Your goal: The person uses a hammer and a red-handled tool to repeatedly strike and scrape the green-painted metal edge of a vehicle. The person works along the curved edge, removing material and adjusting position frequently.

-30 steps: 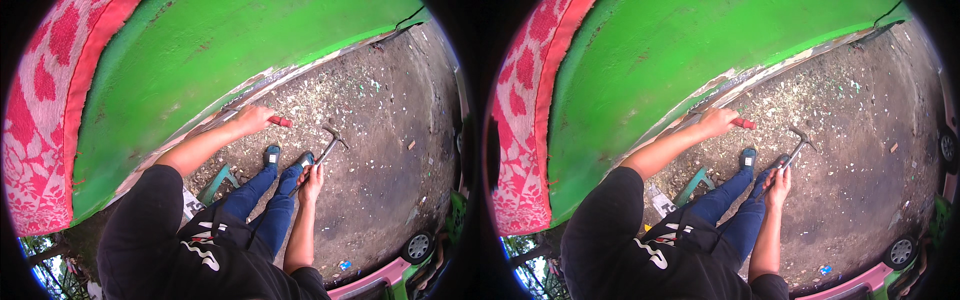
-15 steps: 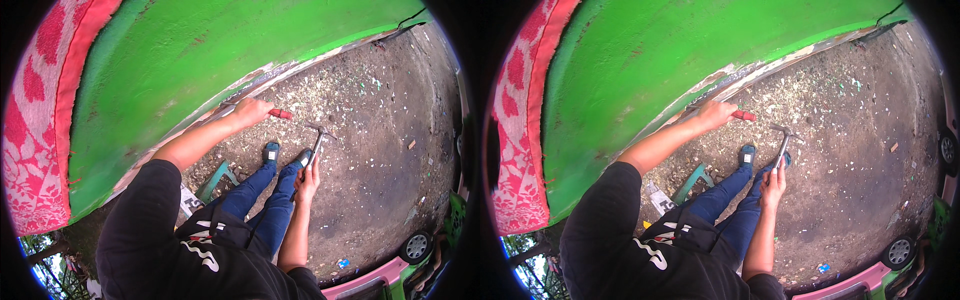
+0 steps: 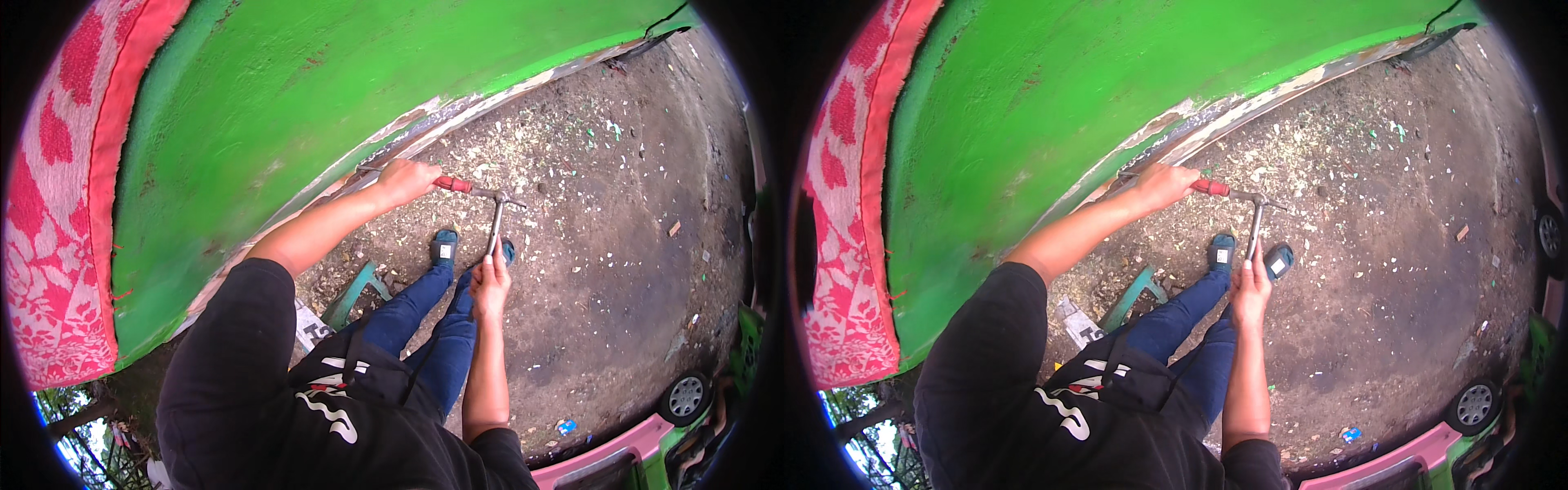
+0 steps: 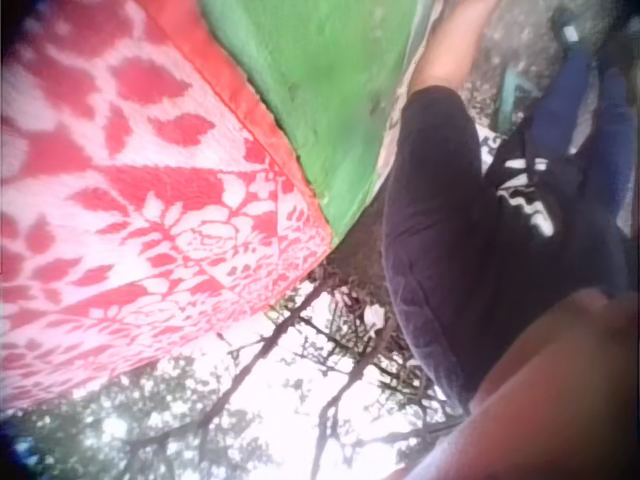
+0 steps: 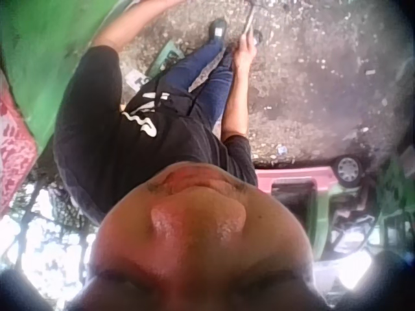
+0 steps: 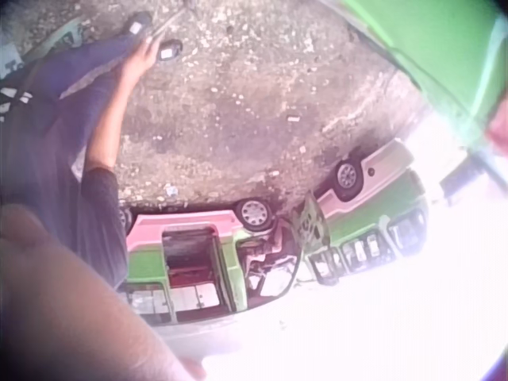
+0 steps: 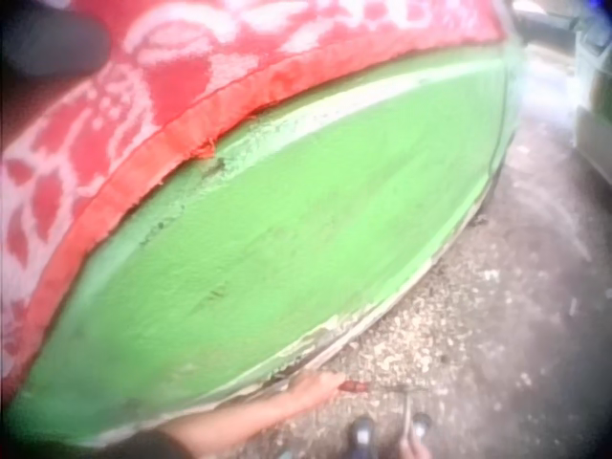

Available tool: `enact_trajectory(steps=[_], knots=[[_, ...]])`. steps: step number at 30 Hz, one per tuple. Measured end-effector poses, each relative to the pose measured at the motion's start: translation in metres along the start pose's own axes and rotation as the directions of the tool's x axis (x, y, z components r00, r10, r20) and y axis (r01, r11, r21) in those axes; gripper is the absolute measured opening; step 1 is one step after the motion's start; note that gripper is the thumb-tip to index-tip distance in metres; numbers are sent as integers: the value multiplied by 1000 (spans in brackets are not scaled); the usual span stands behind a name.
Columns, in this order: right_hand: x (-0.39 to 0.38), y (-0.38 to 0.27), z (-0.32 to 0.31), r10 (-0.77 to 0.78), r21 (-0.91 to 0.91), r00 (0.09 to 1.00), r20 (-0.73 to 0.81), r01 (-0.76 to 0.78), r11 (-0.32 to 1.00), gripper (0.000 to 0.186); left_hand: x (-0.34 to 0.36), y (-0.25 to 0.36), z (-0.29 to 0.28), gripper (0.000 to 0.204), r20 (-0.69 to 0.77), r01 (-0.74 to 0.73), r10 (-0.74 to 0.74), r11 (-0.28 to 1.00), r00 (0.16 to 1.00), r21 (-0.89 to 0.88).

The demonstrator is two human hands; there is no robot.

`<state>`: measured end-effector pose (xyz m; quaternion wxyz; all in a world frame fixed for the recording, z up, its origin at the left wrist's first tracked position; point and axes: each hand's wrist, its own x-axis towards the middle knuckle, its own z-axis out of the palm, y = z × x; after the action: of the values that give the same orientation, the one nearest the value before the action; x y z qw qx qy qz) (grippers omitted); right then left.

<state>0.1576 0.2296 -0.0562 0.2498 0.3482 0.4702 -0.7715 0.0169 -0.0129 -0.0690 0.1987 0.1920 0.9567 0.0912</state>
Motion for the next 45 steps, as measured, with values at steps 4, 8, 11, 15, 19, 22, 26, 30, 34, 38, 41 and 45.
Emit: enact_trajectory(steps=[4, 8, 11, 15, 19, 22, 26, 30, 34, 38, 41, 45], knots=[[2, -19, -12, -131, 222, 968, -215, 179, 959, 46, -1, 0, -4, 14, -47, -15, 15, 1000, 999, -10], [5, -8, 1, 4, -47, 999, 48, -2, 999, 46, -1, -1, -1, 14, 13, 20, -19, 999, 1000, -26], [7, -16, -2, -90, 108, 980, -179, 110, 988, 47, -4, 1, -5, 15, -1, 39, -39, 999, 999, -26], [13, 6, 7, 13, -192, 995, 97, 6, 981, 48, 9, -5, -3, 15, -47, 92, -95, 994, 994, -57], [12, 1, 13, -50, 55, 994, -92, 55, 997, 50, 11, 1, -15, 15, 35, 137, -135, 989, 990, -61], [15, -10, 24, -65, 76, 991, -118, 75, 994, 50, 5, -2, -5, 16, -23, 71, -72, 997, 997, -38], [25, -19, 8, 15, 49, 999, -44, -13, 999, 52, 7, -4, -3, 17, -21, 116, -117, 992, 993, -52], [22, -22, 17, -70, 28, 988, -141, 75, 997, 49, 6, -6, -5, 16, -52, 112, -116, 991, 992, -77], [22, -21, 18, 15, 139, 998, -54, -8, 990, 47, 8, -2, -6, 16, -39, 114, -116, 992, 992, -62], [24, -27, 21, -43, 87, 993, -113, 53, 995, 48, 7, -6, 2, 16, -74, 82, -85, 995, 994, -48], [24, -21, 20, 89, 45, 995, 41, -91, 995, 45, 2, -5, 4, 15, 23, 121, -120, 992, 992, -40], [26, -26, 18, -101, 256, 982, -159, 139, 957, 48, 1, -2, -1, 15, -43, 117, -120, 992, 992, -50]])
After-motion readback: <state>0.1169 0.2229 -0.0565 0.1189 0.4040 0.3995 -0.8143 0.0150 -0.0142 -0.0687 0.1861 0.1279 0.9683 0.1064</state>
